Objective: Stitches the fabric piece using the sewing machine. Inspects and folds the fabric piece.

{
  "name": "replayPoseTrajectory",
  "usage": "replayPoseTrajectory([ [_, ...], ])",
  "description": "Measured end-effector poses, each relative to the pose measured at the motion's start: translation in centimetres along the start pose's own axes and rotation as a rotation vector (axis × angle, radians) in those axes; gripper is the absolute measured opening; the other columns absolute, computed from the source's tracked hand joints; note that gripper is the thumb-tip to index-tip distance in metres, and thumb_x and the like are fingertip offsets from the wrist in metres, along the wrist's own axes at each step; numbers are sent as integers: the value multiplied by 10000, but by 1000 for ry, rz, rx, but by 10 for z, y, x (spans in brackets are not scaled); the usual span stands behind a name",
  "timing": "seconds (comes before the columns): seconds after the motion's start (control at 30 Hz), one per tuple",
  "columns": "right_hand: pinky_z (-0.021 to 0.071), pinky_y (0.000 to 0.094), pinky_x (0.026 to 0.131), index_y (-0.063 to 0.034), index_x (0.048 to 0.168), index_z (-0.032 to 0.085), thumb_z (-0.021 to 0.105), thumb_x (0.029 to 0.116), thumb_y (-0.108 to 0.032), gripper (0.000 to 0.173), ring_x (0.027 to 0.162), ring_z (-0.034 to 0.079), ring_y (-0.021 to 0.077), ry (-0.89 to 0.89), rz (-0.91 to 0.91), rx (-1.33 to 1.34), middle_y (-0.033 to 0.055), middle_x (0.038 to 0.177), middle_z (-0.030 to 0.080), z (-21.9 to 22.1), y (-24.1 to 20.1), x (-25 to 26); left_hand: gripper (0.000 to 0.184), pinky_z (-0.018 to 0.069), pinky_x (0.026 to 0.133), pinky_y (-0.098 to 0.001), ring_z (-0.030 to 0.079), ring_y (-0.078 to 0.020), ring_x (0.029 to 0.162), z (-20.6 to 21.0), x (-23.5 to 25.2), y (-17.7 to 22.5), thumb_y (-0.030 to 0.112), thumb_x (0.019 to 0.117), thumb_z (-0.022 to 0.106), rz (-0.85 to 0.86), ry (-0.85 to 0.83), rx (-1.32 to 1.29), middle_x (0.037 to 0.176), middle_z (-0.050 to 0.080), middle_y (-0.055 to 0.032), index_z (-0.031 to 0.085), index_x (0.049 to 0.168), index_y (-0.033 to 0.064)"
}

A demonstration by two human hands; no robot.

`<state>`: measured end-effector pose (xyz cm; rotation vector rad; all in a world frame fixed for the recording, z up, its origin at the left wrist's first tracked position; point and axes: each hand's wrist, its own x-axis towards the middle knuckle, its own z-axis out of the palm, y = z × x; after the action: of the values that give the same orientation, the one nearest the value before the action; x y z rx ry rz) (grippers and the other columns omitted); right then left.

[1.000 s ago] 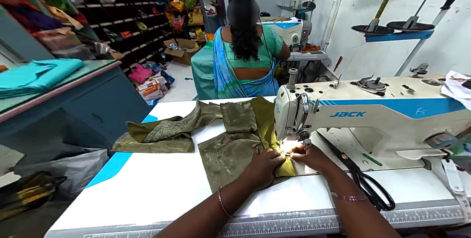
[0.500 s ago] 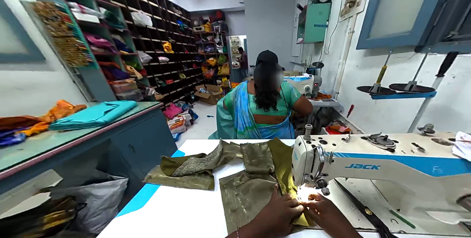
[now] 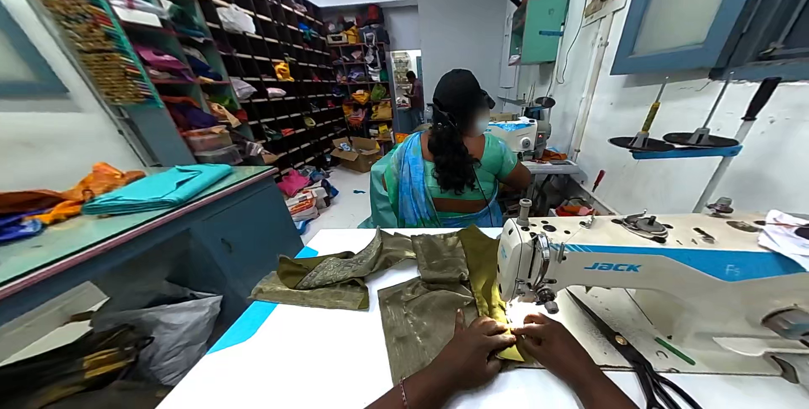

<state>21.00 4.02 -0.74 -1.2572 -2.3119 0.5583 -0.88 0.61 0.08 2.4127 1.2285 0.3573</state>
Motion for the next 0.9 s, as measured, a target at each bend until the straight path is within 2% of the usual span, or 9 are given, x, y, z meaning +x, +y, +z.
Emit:
replayPoseTrajectory([
  [0.07, 519, 449, 964, -33, 1117, 776, 572, 980, -117, 260, 1046, 666, 316, -48, -12, 6, 193, 1131, 697, -5, -2, 1, 426, 71, 1148, -787, 367, -289, 1499, -1, 0, -2, 217, 1012, 520, 3, 9, 8, 1525, 525, -34, 604, 1429, 195],
  [0.17, 526, 436, 943, -33, 1074, 789, 593, 971, -95, 230, 1010, 672, 289, -63, -28, 12, 169, 1082, 711, -7, 0, -3, 418, 68, 1179, -742, 356, -243, 1509, -3, 2, 1, 240, 1032, 498, -54, -36, -11, 1540, 516, -19, 593, 1436, 191],
  [0.27, 545, 408, 869, -33, 1022, 800, 629, 939, -33, 190, 928, 667, 244, -21, -68, 39, 138, 1012, 709, -7, 2, -5, 419, 67, 1197, -719, 370, -215, 1500, -1, 2, -1, 213, 1027, 507, -82, -10, -10, 1507, 550, -13, 599, 1434, 170],
  [0.37, 545, 359, 731, -22, 925, 802, 667, 890, 5, 142, 798, 641, 212, 71, -159, 64, 133, 923, 699, -2, 11, -5, 429, 79, 1175, -744, 387, -229, 1490, 1, 3, -2, 197, 1016, 546, -65, 16, 16, 1505, 551, -14, 596, 1441, 161],
  [0.43, 533, 356, 706, -16, 892, 793, 678, 874, 10, 120, 775, 633, 208, 105, -152, 86, 134, 888, 695, -2, 14, -5, 422, 85, 1172, -746, 392, -228, 1487, 2, 3, -2, 206, 1016, 554, -53, 26, 24, 1505, 551, -8, 605, 1432, 161],
  [0.6, 535, 381, 741, -35, 1080, 782, 621, 895, 23, 252, 816, 640, 222, 126, -31, 102, 148, 952, 695, -3, 10, -4, 467, 70, 1172, -750, 364, -231, 1501, 3, 5, 0, 243, 1015, 566, -57, 1, 52, 1519, 531, -7, 561, 1478, 181],
  [0.7, 548, 390, 763, -42, 1060, 795, 627, 910, 13, 231, 834, 650, 236, 81, -99, 51, 149, 971, 699, -2, 9, -3, 439, 77, 1172, -746, 368, -218, 1497, 3, 5, -1, 252, 1014, 564, -47, 9, 56, 1513, 534, 9, 592, 1446, 184],
  [0.8, 559, 423, 803, -30, 977, 800, 663, 905, -10, 155, 859, 664, 237, 60, -152, 32, 123, 935, 698, 0, 8, -3, 415, 92, 1171, -748, 387, -219, 1485, 4, 4, -1, 241, 1004, 573, -44, 24, 59, 1491, 551, 3, 612, 1410, 167],
  [0.9, 568, 438, 795, -11, 906, 783, 668, 875, 9, 121, 857, 678, 249, 65, -206, -3, 121, 904, 699, 1, 7, -3, 481, 89, 1173, -744, 376, -219, 1491, 4, 4, 0, 253, 1010, 563, -58, 8, 82, 1509, 535, 10, 547, 1489, 209],
])
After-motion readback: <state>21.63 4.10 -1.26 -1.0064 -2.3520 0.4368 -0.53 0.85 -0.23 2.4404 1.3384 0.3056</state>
